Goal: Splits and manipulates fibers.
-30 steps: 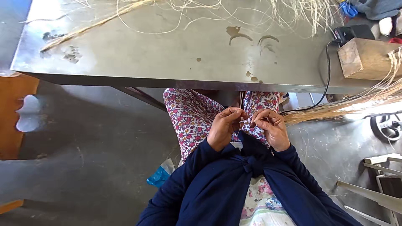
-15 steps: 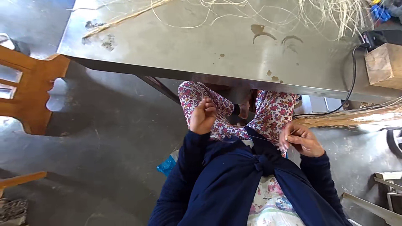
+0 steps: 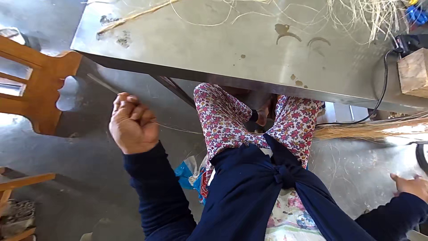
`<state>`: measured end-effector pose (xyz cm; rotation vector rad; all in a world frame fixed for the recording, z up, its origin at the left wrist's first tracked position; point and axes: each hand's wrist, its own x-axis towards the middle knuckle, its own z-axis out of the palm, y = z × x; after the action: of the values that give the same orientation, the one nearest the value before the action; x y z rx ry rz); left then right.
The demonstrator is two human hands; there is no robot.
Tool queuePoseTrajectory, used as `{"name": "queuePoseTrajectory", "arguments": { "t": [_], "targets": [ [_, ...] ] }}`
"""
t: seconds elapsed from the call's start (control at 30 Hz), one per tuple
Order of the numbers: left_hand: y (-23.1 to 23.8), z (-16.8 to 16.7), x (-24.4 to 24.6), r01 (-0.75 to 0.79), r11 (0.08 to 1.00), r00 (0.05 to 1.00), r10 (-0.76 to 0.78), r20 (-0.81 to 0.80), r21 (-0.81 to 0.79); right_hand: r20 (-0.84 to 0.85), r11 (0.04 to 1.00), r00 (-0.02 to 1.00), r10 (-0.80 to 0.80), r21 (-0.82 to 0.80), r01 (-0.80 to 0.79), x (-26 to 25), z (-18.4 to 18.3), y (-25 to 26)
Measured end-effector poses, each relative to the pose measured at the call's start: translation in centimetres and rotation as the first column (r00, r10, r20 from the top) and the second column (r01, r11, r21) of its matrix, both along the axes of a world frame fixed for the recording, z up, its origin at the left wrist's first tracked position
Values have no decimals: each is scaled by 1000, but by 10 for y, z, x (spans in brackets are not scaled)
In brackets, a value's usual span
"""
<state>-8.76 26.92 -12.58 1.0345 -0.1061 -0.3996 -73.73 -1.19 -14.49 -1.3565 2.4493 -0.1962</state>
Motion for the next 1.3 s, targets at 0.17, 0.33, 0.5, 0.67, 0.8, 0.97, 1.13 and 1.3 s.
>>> {"name": "queuePoseTrajectory", "arguments": {
  "t": [0.17, 0.33, 0.5, 0.67, 0.8, 0.97, 1.13, 1.3],
  "targets": [
    [-39, 26, -87, 374, 882, 879, -436, 194, 288, -22, 901, 909, 417, -120, -416, 98, 35, 27],
    [-67, 3, -141, 715, 681, 672, -732, 114, 159, 409, 430, 172, 896, -707, -561, 237, 29, 51],
    [-86, -3, -160, 772, 612, 597, -791, 132, 171, 679, 488, -160, 717, -652, -581, 315, 36, 68],
    [-90, -7, -166, 738, 634, 595, -773, 220, 231, 689, 528, -143, 710, -656, -540, 334, 33, 74],
    [-91, -8, -169, 716, 646, 604, -763, 230, 265, 687, 546, -124, 716, -663, -512, 332, 28, 74],
    [-95, -5, -170, 738, 619, 576, -785, 229, 267, 646, 497, -161, 746, -701, -511, 331, 26, 71],
    [-99, -8, -170, 765, 610, 582, -792, 183, 207, 637, 481, -200, 745, -720, -501, 331, 22, 68],
    [-99, -9, -174, 774, 625, 627, -779, 19, 104, 638, 499, -198, 744, -727, -472, 328, 17, 69]
  ]
}}
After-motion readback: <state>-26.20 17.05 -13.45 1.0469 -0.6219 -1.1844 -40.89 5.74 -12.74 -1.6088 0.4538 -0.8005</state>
